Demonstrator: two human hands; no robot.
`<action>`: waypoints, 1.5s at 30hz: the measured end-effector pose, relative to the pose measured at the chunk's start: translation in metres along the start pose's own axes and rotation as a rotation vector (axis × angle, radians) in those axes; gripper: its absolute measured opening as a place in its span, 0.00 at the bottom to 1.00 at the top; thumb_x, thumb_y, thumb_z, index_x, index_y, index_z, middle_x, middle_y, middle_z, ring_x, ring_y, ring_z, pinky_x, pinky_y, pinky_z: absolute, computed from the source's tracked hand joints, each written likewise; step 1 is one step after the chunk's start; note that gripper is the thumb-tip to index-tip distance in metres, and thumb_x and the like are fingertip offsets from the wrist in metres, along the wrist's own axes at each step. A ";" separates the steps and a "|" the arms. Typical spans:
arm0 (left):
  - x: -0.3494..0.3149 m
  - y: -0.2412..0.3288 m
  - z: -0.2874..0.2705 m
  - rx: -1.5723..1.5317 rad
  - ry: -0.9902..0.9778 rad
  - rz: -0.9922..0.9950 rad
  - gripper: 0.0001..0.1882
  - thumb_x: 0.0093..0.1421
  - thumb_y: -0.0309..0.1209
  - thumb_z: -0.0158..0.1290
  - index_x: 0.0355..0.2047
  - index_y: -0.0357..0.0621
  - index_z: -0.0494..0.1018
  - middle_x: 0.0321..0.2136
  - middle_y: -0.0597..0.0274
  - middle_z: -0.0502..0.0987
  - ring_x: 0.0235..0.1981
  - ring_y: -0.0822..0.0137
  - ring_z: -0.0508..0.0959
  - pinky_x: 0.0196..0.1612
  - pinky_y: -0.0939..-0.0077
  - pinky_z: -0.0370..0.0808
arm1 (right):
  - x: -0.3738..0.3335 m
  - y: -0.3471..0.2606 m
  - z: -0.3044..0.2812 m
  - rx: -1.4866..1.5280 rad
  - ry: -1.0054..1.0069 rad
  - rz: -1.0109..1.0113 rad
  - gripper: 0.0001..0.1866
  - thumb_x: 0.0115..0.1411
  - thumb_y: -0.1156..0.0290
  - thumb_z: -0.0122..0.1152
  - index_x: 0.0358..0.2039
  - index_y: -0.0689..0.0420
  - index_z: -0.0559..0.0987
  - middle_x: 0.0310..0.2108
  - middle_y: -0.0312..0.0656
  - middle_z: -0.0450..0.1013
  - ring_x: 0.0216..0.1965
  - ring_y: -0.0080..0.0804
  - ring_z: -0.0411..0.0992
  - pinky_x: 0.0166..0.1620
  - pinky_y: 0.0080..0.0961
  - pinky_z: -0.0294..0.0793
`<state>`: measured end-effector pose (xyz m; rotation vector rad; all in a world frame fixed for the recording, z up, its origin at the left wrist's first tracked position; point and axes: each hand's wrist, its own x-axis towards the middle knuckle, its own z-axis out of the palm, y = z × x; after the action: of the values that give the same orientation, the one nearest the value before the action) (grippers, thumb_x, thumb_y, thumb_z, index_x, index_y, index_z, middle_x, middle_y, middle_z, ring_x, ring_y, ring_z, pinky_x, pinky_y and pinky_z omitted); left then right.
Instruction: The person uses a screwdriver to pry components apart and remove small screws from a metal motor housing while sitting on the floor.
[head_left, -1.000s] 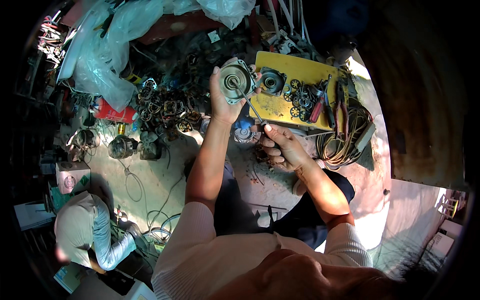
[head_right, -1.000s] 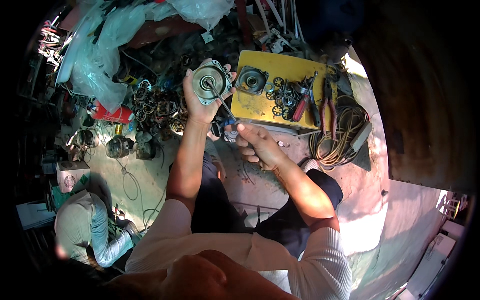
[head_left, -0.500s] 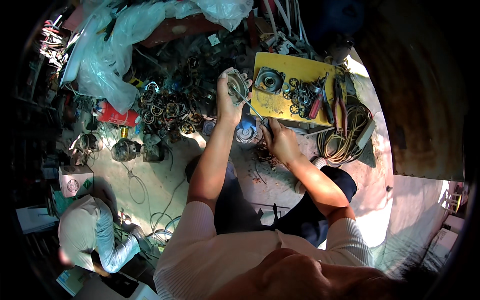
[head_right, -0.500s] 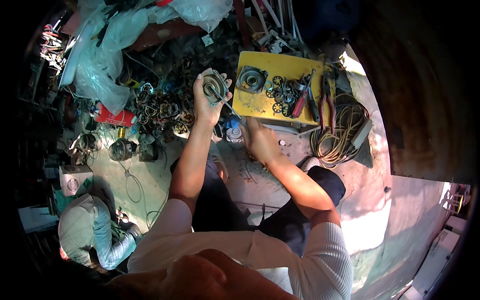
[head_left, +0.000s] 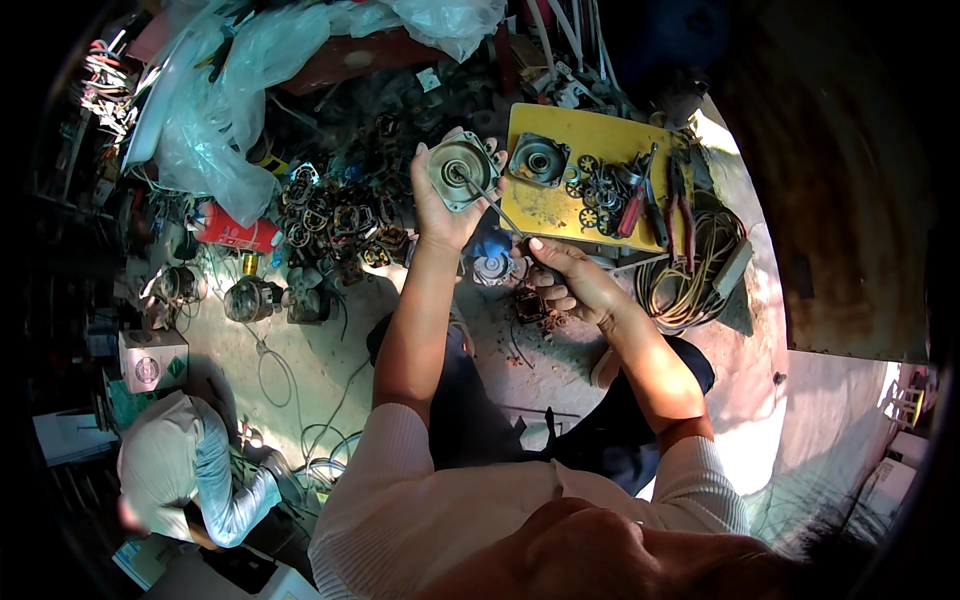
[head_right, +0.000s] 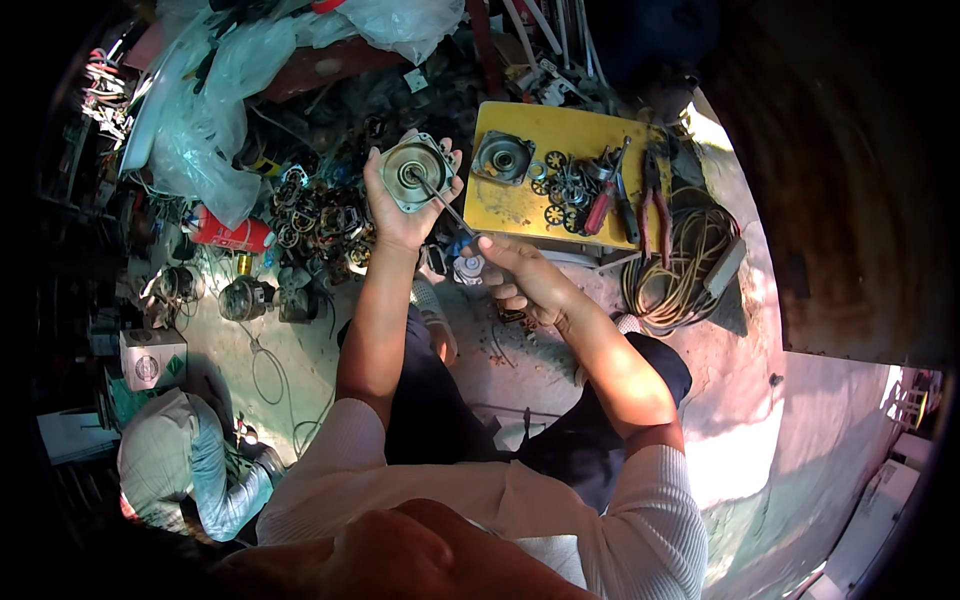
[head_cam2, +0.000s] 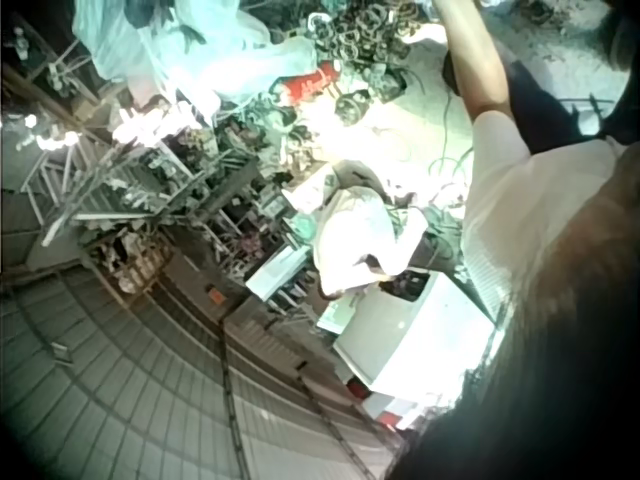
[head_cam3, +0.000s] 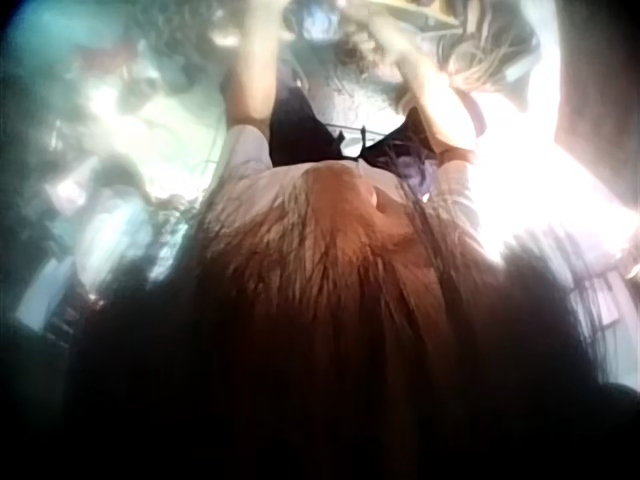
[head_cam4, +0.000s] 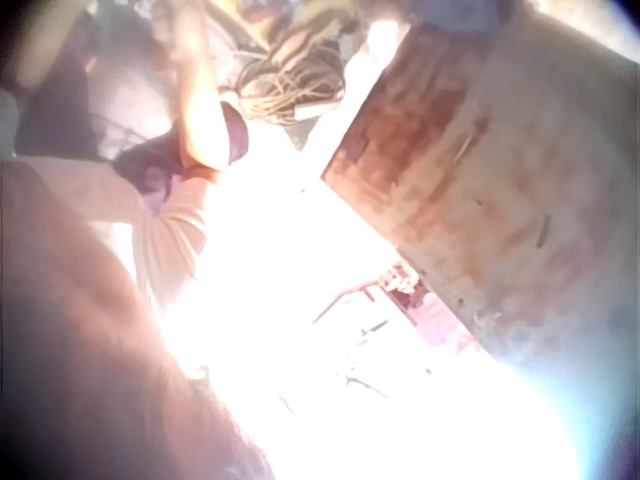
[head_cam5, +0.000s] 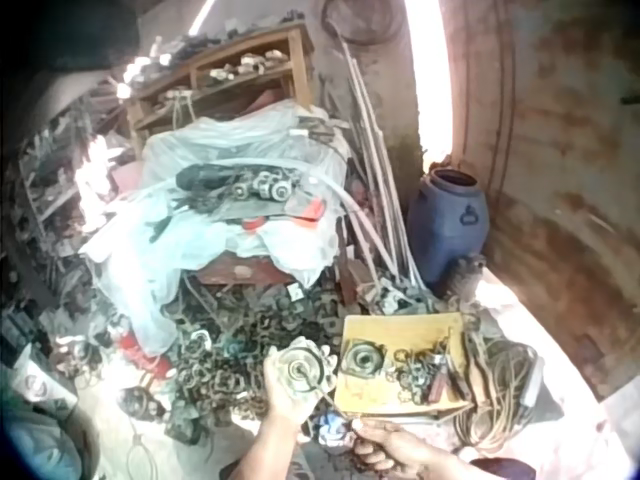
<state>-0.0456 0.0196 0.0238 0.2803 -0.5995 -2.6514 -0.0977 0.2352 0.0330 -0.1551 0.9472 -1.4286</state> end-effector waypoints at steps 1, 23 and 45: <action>0.001 -0.001 0.001 0.002 -0.005 -0.002 0.30 0.62 0.60 0.44 0.52 0.53 0.70 0.52 0.46 0.72 0.54 0.45 0.71 0.43 0.52 0.76 | 0.000 -0.001 -0.003 0.076 -0.023 0.018 0.18 0.68 0.54 0.53 0.47 0.56 0.74 0.21 0.26 0.58 0.15 0.11 0.51 0.15 0.09 0.47; 0.010 0.003 0.003 -0.070 0.050 0.158 0.32 0.61 0.62 0.44 0.51 0.49 0.71 0.53 0.45 0.71 0.55 0.44 0.70 0.48 0.49 0.74 | -0.019 -0.001 0.001 -0.205 0.051 -0.199 0.19 0.70 0.58 0.50 0.52 0.58 0.74 0.22 0.28 0.62 0.17 0.13 0.55 0.17 0.11 0.51; 0.004 -0.010 0.013 -0.071 -0.109 0.019 0.33 0.61 0.63 0.44 0.55 0.52 0.70 0.56 0.45 0.70 0.57 0.42 0.68 0.47 0.47 0.75 | -0.017 -0.008 -0.004 0.234 -0.113 -0.024 0.22 0.69 0.55 0.50 0.54 0.59 0.72 0.22 0.25 0.56 0.16 0.10 0.50 0.16 0.09 0.47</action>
<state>-0.0565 0.0306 0.0303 0.1088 -0.5372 -2.6761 -0.1037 0.2503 0.0433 -0.0720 0.6822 -1.5249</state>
